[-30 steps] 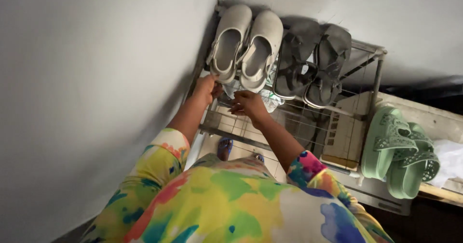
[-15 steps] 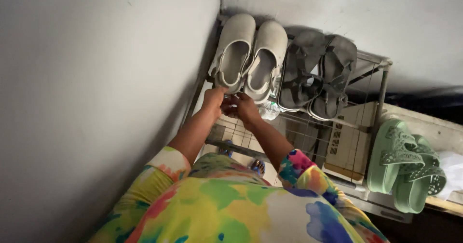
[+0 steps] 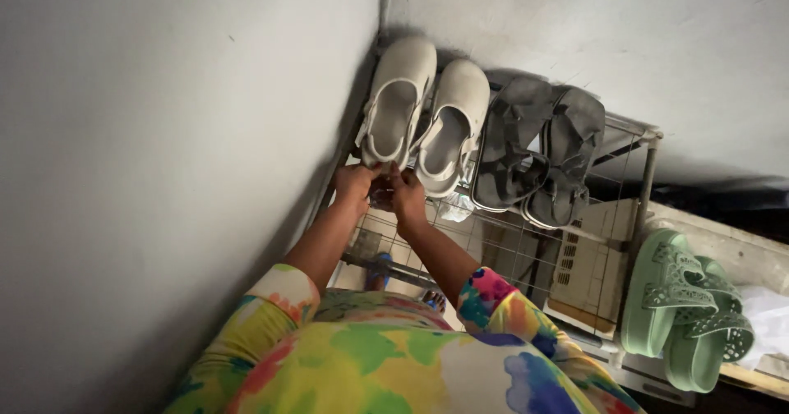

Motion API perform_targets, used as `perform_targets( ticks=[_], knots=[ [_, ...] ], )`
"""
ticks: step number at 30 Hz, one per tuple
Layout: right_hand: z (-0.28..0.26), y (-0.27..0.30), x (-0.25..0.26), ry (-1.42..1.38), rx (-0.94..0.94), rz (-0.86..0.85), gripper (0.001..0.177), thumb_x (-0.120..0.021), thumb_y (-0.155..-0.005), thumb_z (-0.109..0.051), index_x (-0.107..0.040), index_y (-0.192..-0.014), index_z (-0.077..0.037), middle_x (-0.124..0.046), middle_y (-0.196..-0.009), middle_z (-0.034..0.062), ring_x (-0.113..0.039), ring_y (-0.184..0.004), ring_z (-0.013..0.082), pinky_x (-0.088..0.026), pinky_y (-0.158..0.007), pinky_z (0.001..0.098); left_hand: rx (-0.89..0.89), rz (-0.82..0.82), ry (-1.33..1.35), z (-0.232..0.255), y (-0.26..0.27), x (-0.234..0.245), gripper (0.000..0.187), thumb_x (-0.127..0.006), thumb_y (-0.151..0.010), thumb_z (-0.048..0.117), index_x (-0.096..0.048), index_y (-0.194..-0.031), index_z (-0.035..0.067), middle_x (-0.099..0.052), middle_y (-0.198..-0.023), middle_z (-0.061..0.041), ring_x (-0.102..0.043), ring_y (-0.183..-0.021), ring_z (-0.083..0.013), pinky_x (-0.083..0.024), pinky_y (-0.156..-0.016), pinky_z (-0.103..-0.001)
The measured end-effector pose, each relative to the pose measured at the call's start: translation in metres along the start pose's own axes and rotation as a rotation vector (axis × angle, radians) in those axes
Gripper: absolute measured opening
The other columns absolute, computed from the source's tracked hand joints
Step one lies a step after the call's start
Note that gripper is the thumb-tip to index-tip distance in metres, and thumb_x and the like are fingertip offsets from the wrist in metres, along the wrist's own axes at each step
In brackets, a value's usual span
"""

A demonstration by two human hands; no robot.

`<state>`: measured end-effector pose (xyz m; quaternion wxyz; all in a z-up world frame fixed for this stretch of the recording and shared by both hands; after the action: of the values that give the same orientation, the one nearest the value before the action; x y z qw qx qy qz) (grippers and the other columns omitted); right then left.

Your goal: The person is picking up various pairs of shoes and placing them neatly on a multi-tier metal shoe rack.

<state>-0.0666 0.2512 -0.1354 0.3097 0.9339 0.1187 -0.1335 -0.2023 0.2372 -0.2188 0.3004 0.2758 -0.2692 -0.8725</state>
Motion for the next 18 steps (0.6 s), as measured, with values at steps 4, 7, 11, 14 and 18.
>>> perform_targets(
  ticks=[4,7,11,14,18],
  knots=[
    [-0.008,-0.013,-0.004,0.040,0.041,-0.013,0.041,-0.058,-0.102,-0.040,-0.065,-0.104,0.000,-0.074,-0.087,0.0112,-0.071,-0.070,0.0190,-0.059,-0.061,0.0340,-0.139,0.106,-0.113,0.036,0.012,-0.005,0.021,-0.079,-0.083,0.002,-0.072,-0.101,-0.006,-0.075,-0.093,-0.015,-0.069,-0.075,-0.0249,-0.054,-0.063,-0.042],
    [-0.007,-0.026,-0.006,0.066,0.073,-0.035,0.042,-0.056,-0.103,-0.040,-0.065,-0.101,0.001,-0.073,-0.086,0.0115,-0.068,-0.068,0.0184,-0.058,-0.060,0.0336,-0.064,0.088,-0.083,0.044,0.014,-0.011,0.022,-0.077,-0.085,0.003,-0.069,-0.105,-0.005,-0.073,-0.094,-0.017,-0.069,-0.076,-0.0269,-0.052,-0.064,-0.044],
    [-0.002,-0.033,-0.009,0.072,0.061,-0.060,0.042,-0.054,-0.105,-0.039,-0.065,-0.103,0.002,-0.072,-0.085,0.0117,-0.066,-0.065,0.0191,-0.054,-0.057,0.0335,-0.006,0.067,-0.014,0.039,0.008,-0.013,0.023,-0.073,-0.085,0.003,-0.068,-0.107,-0.003,-0.073,-0.092,-0.017,-0.071,-0.074,-0.0314,-0.056,-0.062,-0.048],
    [0.010,-0.037,-0.006,0.052,0.013,-0.055,0.041,-0.054,-0.105,-0.037,-0.064,-0.104,0.003,-0.071,-0.084,0.0119,-0.067,-0.066,0.0203,-0.056,-0.057,0.0346,-0.009,0.082,-0.016,0.026,-0.005,-0.004,0.022,-0.074,-0.087,0.005,-0.068,-0.106,-0.002,-0.073,-0.092,-0.017,-0.070,-0.071,-0.0317,-0.055,-0.059,-0.049],
    [0.014,-0.040,-0.009,0.067,0.008,-0.105,0.042,-0.053,-0.107,-0.036,-0.065,-0.107,0.004,-0.072,-0.083,0.0139,-0.068,-0.066,0.0227,-0.057,-0.057,0.0357,-0.058,0.204,-0.070,0.025,-0.010,0.008,0.020,-0.078,-0.085,0.001,-0.067,-0.102,-0.003,-0.073,-0.090,-0.018,-0.069,-0.066,-0.0293,-0.054,-0.054,-0.045]
  ],
)
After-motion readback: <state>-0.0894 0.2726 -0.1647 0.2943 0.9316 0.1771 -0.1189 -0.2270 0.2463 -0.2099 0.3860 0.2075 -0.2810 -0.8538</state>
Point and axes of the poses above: each hand's wrist, its own y-axis away from the middle knuckle, its own x-axis out of the back of the hand, z = x × y, the point moved 9 cm from there along -y, towards the middle knuckle
